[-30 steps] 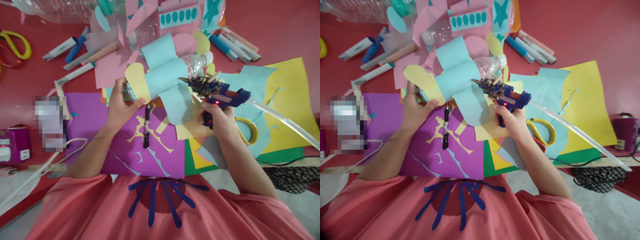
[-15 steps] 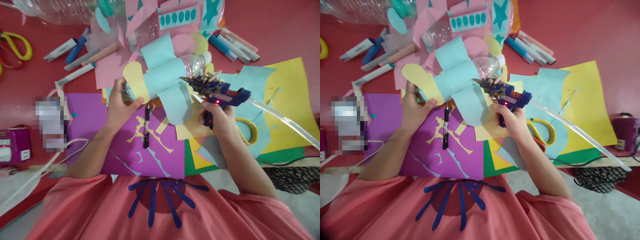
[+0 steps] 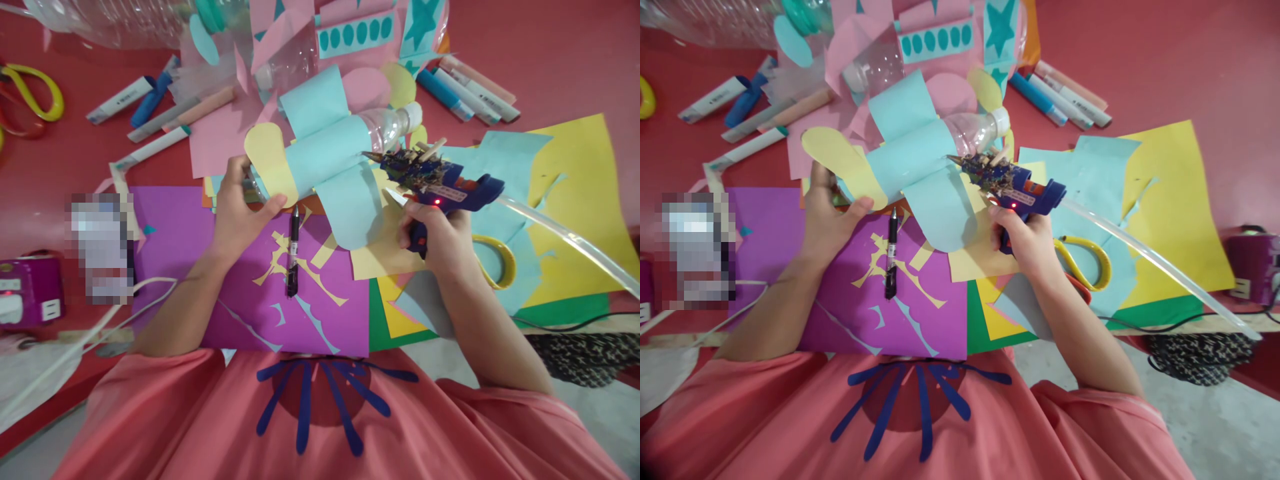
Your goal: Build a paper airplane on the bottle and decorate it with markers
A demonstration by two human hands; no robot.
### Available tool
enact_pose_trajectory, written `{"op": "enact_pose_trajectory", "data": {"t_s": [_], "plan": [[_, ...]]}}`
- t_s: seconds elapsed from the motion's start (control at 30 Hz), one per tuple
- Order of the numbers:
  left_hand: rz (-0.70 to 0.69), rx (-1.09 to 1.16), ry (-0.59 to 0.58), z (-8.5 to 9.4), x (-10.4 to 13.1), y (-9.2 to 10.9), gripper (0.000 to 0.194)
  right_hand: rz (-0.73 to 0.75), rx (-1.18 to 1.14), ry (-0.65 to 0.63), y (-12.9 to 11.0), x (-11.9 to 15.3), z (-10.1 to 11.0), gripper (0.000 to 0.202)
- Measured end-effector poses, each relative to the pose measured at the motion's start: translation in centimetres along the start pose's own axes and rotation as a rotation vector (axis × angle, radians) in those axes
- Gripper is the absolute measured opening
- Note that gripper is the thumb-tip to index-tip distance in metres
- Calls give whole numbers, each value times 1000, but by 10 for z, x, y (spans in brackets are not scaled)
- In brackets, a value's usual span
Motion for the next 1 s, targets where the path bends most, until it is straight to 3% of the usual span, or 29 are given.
{"op": "enact_pose_trajectory", "data": {"t_s": [0.63,0.77,0.87,1.0], "plan": [[-4,-15,-12,0,0,2,68,8,0,-19,-4,2,-6,19],[-25,-17,-19,1,0,2,65,-8,24,-174,-3,6,-11,18],[-33,-14,-18,2,0,2,61,23,-84,-251,-7,6,-12,16],[-37,-34,-3,4,0,4,56,-63,-170,-155,-17,-3,2,25]]}}
Point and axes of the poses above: each hand's wrist, its own x-axis away from the middle knuckle, its own z-axis out of the back of the hand, y = z × x, the point moved 5 cm from there along -x, towards the middle knuckle, and after that the axes turned 13 degrees about -x, right-handed, at the moved point
